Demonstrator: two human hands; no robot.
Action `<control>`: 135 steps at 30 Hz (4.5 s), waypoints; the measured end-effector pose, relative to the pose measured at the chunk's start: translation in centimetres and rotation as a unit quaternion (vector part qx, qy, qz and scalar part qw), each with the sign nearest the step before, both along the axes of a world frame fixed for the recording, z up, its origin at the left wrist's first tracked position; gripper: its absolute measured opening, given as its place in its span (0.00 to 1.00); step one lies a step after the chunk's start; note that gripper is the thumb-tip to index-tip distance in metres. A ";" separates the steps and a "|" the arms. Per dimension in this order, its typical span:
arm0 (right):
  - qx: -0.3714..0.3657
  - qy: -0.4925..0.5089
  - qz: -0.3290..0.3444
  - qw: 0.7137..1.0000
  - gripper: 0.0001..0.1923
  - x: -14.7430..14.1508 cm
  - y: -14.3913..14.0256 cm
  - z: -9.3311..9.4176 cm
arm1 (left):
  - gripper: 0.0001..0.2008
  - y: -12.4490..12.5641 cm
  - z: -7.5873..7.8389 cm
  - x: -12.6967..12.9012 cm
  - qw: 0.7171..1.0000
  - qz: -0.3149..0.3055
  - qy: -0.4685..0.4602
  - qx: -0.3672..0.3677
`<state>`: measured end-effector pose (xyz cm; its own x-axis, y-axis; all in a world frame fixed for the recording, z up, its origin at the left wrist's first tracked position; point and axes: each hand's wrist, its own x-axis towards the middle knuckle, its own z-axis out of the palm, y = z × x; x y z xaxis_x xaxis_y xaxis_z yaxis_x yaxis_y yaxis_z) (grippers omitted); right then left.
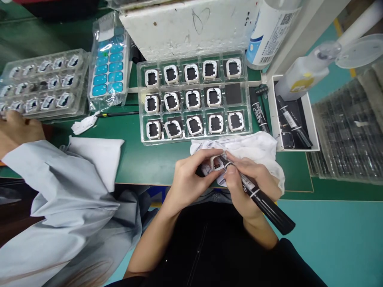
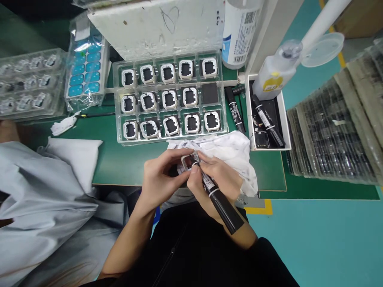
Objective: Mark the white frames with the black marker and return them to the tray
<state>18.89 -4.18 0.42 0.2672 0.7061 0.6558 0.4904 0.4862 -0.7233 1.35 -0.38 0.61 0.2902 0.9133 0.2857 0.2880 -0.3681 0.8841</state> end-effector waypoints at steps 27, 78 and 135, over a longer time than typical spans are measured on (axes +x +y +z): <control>-0.035 0.072 0.043 0.996 0.11 0.3 -0.7 -0.6 | 0.23 -0.1 0.0 -0.1 0.999 0.001 -0.002 -0.045; 0.032 0.105 0.005 0.994 0.11 0.8 -0.8 -2.4 | 0.08 27.1 4.5 -11.8 0.923 0.143 0.354 0.040; 0.001 0.043 0.008 0.999 0.08 -0.3 -0.3 -0.7 | 0.22 -1.8 -0.5 1.0 0.997 0.051 0.042 0.048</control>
